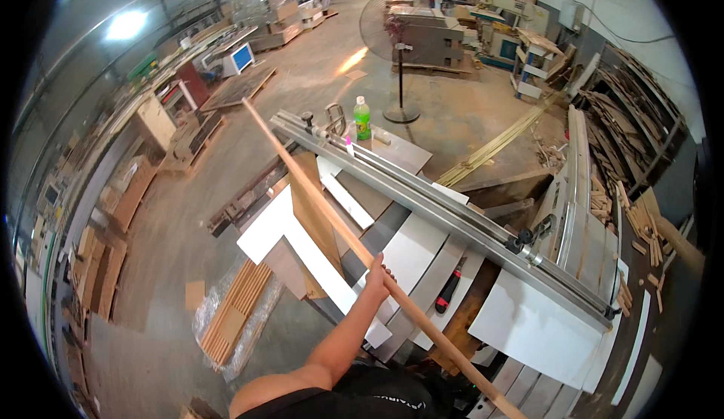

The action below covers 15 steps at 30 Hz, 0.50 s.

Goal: The person uses a sliding table saw to trim long wood slats, then collects several trimmed slats and stacks them onto a pile of pre-assembled wood panels on the floor.

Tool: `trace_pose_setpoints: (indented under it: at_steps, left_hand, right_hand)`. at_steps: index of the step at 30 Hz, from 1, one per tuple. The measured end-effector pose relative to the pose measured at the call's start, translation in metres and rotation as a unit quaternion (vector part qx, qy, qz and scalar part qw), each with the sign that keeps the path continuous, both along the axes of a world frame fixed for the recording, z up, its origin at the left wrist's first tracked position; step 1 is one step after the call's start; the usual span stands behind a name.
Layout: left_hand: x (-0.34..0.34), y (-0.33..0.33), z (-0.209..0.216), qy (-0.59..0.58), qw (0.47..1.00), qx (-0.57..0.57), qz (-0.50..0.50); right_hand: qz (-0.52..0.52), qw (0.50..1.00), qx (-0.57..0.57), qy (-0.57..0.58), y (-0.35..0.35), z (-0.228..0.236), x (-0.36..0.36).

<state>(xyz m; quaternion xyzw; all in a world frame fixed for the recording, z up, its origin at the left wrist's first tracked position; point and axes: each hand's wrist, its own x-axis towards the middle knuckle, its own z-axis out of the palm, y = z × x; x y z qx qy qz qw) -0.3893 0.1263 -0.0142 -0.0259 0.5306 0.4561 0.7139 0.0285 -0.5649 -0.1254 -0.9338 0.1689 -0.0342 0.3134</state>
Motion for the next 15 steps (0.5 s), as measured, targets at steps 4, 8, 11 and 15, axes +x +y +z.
trace_pose_setpoints:
  at_steps: [4, 8, 11, 15]
  left_hand:
    - [-0.043, -0.007, 0.017, -0.113, 0.993, 0.017, 0.005]
    - [-0.056, -0.01, 0.061, -0.199, 0.979, 0.043, -0.013]
    - [-0.112, -0.019, 0.104, -0.191, 0.969, 0.157, 0.004]
    - [-0.101, -0.001, 0.161, -0.36, 0.885, 0.294, -0.022]
  right_hand:
    - [-0.096, 0.992, 0.044, -0.068, 0.016, 0.016, -0.013]
    - [-0.192, 0.949, 0.123, -0.217, 0.019, 0.048, 0.003]
    - [-0.211, 0.932, 0.248, -0.159, 0.157, 0.11, -0.079]
    - [-0.115, 0.879, 0.432, -0.164, 0.135, 0.103, -0.044]
